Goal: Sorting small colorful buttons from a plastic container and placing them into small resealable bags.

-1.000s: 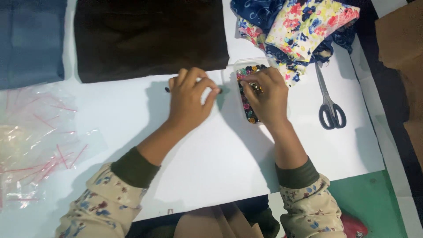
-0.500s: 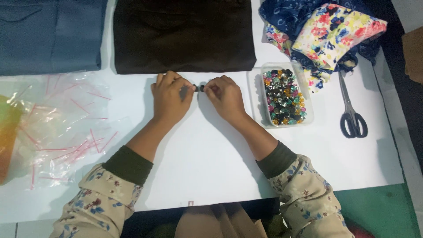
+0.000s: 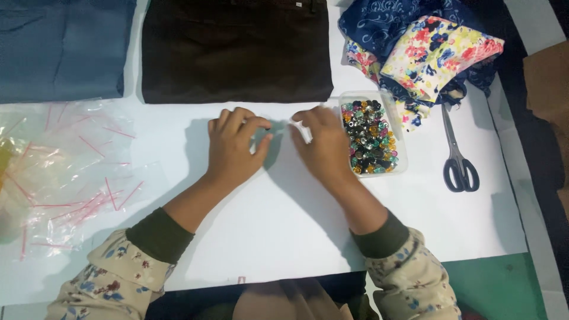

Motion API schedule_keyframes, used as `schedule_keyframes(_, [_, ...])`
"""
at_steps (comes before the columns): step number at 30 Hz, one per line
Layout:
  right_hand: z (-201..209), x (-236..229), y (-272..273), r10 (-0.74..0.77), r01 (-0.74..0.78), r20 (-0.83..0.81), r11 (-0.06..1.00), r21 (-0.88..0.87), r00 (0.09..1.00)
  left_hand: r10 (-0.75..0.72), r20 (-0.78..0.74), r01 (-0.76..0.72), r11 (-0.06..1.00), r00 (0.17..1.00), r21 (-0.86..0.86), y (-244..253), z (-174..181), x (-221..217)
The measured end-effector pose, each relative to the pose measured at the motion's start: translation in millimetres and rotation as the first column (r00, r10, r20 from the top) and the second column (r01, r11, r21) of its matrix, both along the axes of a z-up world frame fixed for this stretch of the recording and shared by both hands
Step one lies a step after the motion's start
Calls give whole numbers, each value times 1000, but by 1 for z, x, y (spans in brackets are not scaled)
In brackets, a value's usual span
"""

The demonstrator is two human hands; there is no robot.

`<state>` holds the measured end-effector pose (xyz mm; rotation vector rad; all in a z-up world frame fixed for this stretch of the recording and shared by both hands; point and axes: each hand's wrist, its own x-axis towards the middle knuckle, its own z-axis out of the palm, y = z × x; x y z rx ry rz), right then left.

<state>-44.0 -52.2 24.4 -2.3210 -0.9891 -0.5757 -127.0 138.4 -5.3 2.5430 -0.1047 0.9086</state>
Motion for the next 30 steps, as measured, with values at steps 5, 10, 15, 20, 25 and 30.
schedule_keyframes(5, [-3,49,-74,-128,128,183,992,9,975,-108,32,108,994,994,-15,-42,13,19])
schedule_keyframes(10, [-9,55,-117,-266,281,192,958,-53,944,-201,-19,199,978,979,-64,-95,20,50])
schedule_keyframes(15, [-22,66,-129,-241,242,66,970,-9,968,-176,-156,158,981,972,-116,-135,25,80])
schedule_keyframes(20, [-20,62,-125,-242,242,-33,970,-11,970,-161,-239,144,986,958,-87,-141,28,100])
schedule_keyframes(25, [-30,62,-121,-228,226,-78,974,-30,971,-202,-355,184,979,913,-85,-139,21,102])
schedule_keyframes(30, [-32,63,-121,-212,208,-106,977,-46,971,-251,-363,225,968,897,-113,-138,15,103])
